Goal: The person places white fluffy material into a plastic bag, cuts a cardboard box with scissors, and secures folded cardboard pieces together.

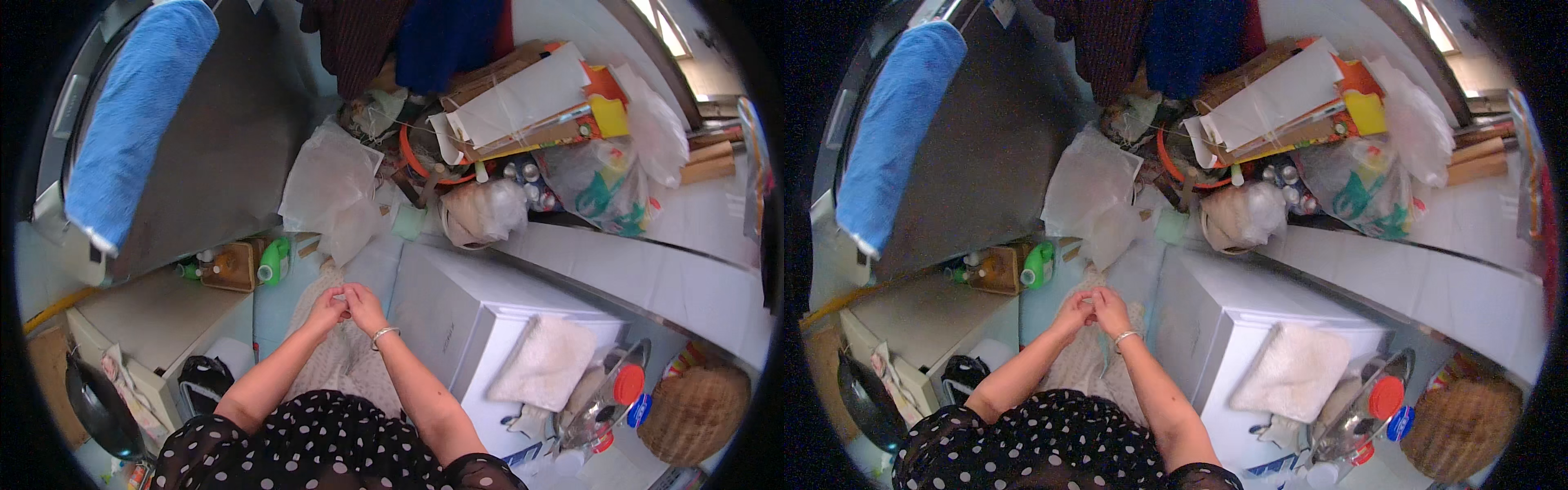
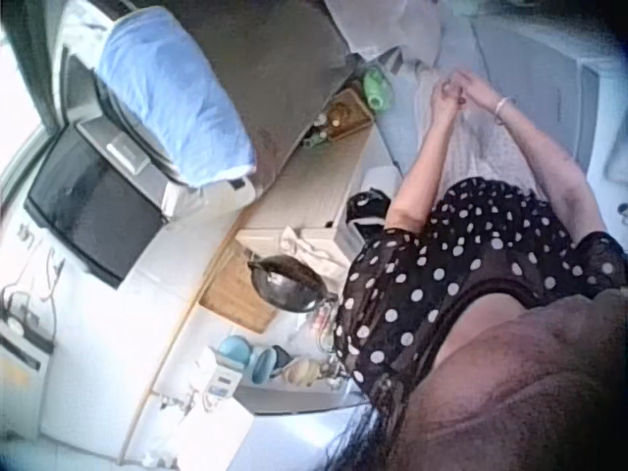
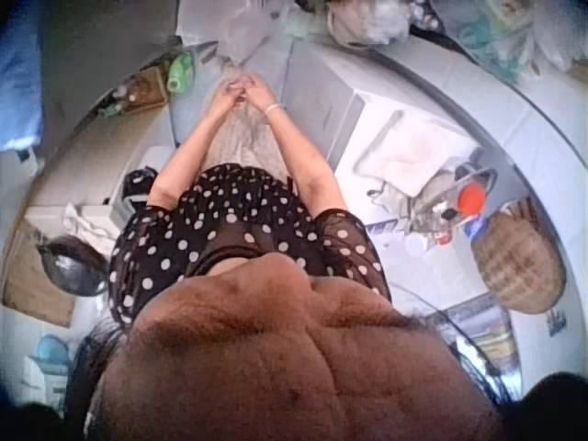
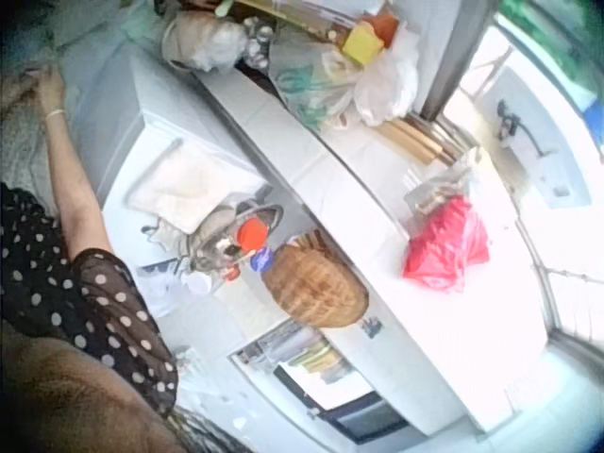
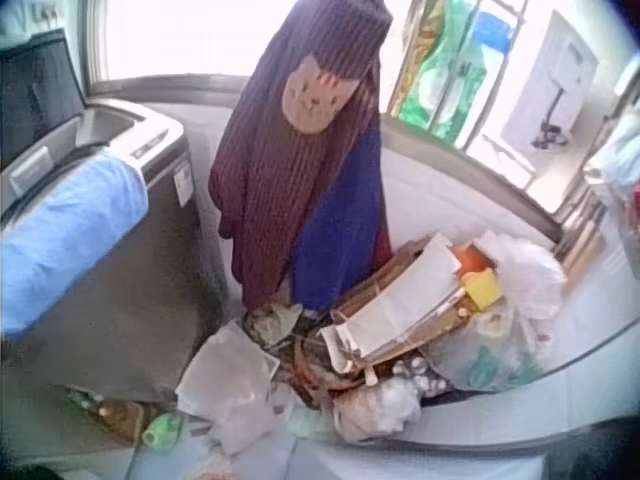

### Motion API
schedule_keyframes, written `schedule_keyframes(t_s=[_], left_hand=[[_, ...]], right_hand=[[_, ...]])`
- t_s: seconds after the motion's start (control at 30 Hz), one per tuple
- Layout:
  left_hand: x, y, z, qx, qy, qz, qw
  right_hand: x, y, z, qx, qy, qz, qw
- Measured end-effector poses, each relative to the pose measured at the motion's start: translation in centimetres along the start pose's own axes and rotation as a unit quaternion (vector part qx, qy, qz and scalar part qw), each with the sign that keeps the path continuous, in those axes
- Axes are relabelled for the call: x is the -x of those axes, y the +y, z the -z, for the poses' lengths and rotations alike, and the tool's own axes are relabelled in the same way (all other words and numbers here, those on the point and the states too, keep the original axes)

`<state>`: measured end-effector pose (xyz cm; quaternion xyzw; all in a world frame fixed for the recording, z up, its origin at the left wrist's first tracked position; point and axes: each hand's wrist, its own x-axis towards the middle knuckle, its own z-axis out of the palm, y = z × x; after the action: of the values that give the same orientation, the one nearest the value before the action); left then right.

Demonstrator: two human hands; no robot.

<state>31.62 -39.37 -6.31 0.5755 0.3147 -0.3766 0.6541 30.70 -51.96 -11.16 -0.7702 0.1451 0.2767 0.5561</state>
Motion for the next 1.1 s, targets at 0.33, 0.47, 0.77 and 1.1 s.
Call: schedule_keyframes(t_s=[0.33, 0.47, 0.77, 1.1], left_hand=[[-15.0, -13.8, -0.2, -0.038, -0.002, -0.009, 0.999], [-19.4, -17.0, -0.7, 0.013, -0.022, 0.051, 0.998], [-22.6, -13.2, -0.9, -0.055, -0.029, 0.021, 0.998], [-24.0, -11.7, -1.5, 0.003, -0.045, 0.061, 0.997]], right_hand=[[-18.1, 20.2, 0.1, 0.137, 0.167, -0.132, 0.967], [-26.2, 29.7, -0.2, 0.280, 0.159, -0.090, 0.942], [-38.5, 38.1, -0.6, 0.425, 0.098, -0.157, 0.886], [-40.7, 35.1, 1.9, 0.448, 0.131, -0.054, 0.883]])
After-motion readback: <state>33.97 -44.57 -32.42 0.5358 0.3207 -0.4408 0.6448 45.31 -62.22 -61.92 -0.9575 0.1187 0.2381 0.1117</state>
